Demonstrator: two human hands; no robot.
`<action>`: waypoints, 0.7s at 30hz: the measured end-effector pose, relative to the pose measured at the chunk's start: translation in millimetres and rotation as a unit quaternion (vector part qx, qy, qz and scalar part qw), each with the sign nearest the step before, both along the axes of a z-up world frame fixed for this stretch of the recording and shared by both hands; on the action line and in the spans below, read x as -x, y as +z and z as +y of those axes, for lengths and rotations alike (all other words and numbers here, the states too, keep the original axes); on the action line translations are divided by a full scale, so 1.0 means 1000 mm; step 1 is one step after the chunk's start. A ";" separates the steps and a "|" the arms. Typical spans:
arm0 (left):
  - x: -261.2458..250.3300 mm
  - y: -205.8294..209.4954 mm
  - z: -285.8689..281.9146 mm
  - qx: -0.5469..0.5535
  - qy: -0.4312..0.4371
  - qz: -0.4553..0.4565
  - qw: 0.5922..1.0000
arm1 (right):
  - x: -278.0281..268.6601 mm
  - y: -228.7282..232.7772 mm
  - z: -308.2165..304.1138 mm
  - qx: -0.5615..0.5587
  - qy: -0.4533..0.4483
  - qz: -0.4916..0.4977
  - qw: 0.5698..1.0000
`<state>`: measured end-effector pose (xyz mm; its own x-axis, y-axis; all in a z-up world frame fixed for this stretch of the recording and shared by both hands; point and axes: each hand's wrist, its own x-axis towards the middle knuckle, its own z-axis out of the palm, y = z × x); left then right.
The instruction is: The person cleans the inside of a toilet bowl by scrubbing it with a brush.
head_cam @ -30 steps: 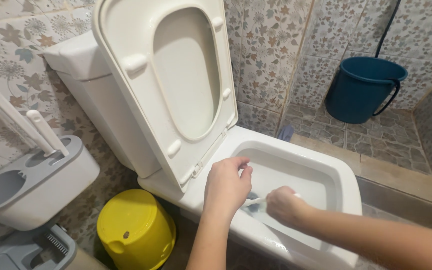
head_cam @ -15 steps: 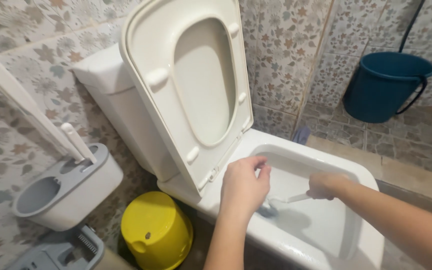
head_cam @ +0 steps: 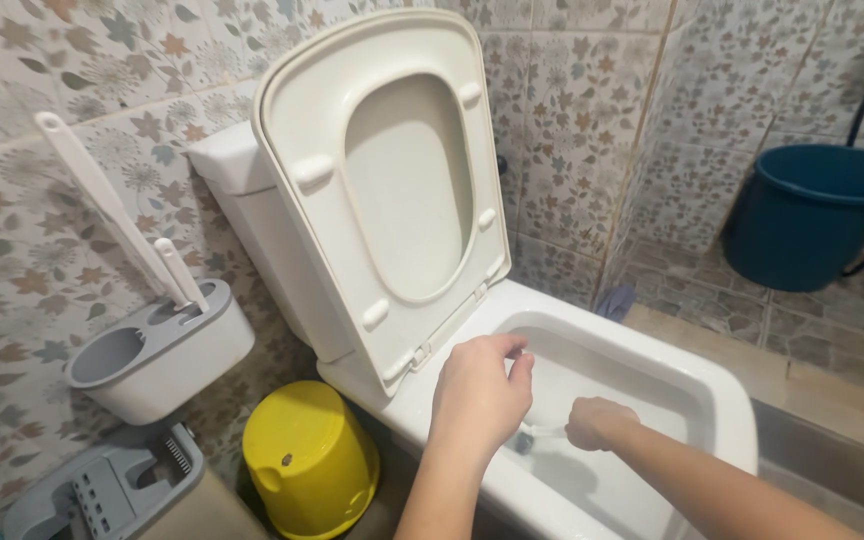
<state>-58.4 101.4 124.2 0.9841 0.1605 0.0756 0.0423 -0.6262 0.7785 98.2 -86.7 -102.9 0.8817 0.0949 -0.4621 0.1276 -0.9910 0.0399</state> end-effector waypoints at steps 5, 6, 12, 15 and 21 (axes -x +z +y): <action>-0.007 0.006 -0.019 -0.041 -0.042 -0.089 0.994 | -0.010 0.020 -0.023 0.033 0.088 0.008 0.996; -0.009 0.007 -0.023 -0.046 -0.065 -0.101 0.992 | -0.006 0.010 -0.021 0.091 0.177 -0.061 0.978; -0.026 0.001 -0.047 -0.129 -0.153 -0.048 0.979 | 0.003 -0.058 0.019 0.153 0.338 -0.258 0.892; -0.034 -0.003 -0.050 -0.190 -0.191 -0.026 0.963 | -0.001 -0.058 0.006 -0.069 0.339 -0.333 0.877; -0.035 -0.013 -0.041 -0.156 -0.176 -0.014 0.972 | 0.007 -0.012 -0.019 0.166 0.514 -0.264 0.799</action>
<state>-23.6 60.1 111.5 0.9705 -0.2216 0.0947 -0.2368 -0.8035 0.5461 91.0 -105.3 -114.6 0.4964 0.8442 -0.2022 0.7468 -0.2966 0.5953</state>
